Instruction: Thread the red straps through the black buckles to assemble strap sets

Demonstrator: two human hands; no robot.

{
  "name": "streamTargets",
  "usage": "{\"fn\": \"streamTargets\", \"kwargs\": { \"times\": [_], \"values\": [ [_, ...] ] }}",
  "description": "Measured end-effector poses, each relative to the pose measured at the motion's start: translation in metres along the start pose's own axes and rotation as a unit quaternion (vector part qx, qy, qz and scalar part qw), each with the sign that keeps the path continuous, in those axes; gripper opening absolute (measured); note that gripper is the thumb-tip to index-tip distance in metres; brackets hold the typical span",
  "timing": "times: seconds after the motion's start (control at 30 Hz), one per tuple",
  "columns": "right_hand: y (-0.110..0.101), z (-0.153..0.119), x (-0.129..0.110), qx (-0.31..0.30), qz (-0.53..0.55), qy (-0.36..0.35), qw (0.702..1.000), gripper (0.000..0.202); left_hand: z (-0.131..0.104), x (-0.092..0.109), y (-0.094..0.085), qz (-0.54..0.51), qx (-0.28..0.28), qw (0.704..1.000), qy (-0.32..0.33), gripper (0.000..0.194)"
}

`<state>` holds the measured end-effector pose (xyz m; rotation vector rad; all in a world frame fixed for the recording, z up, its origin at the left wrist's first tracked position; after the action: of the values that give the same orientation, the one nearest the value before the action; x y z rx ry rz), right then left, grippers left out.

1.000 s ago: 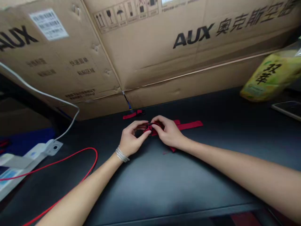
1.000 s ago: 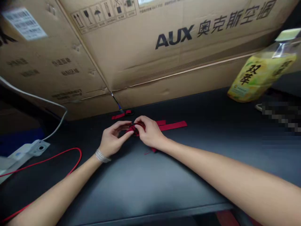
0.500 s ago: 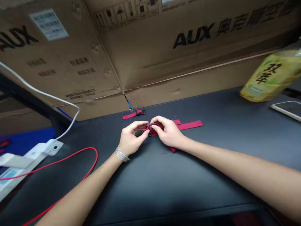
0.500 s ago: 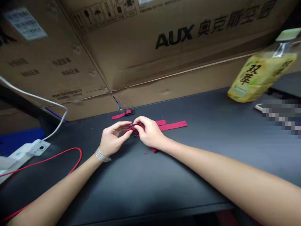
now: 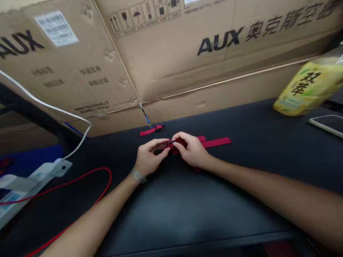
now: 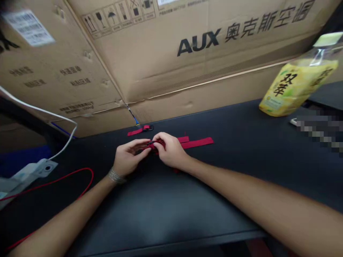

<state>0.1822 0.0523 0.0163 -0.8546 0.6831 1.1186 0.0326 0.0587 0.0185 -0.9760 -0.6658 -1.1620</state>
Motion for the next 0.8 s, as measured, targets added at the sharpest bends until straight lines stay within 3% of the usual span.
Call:
{"fn": "streamTargets", "kwargs": {
  "times": [0.8],
  "values": [
    [0.0045, -0.0005, 0.0013, -0.030, 0.045, 0.011, 0.998, 0.005, 0.0001, -0.0002, -0.0037, 0.032, 0.054, 0.997, 0.044, 0.030]
  ]
}}
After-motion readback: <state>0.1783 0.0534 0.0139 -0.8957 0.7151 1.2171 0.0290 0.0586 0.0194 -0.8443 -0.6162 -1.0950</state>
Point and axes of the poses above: each hand's wrist, its own z-axis towards the middle knuckle, its own y-axis out of the palm, x = y × z, the point moved 5 cm from there along z, towards the middle knuckle, and after that the axes turned 14 degrees about x, right-handed, at the moved point
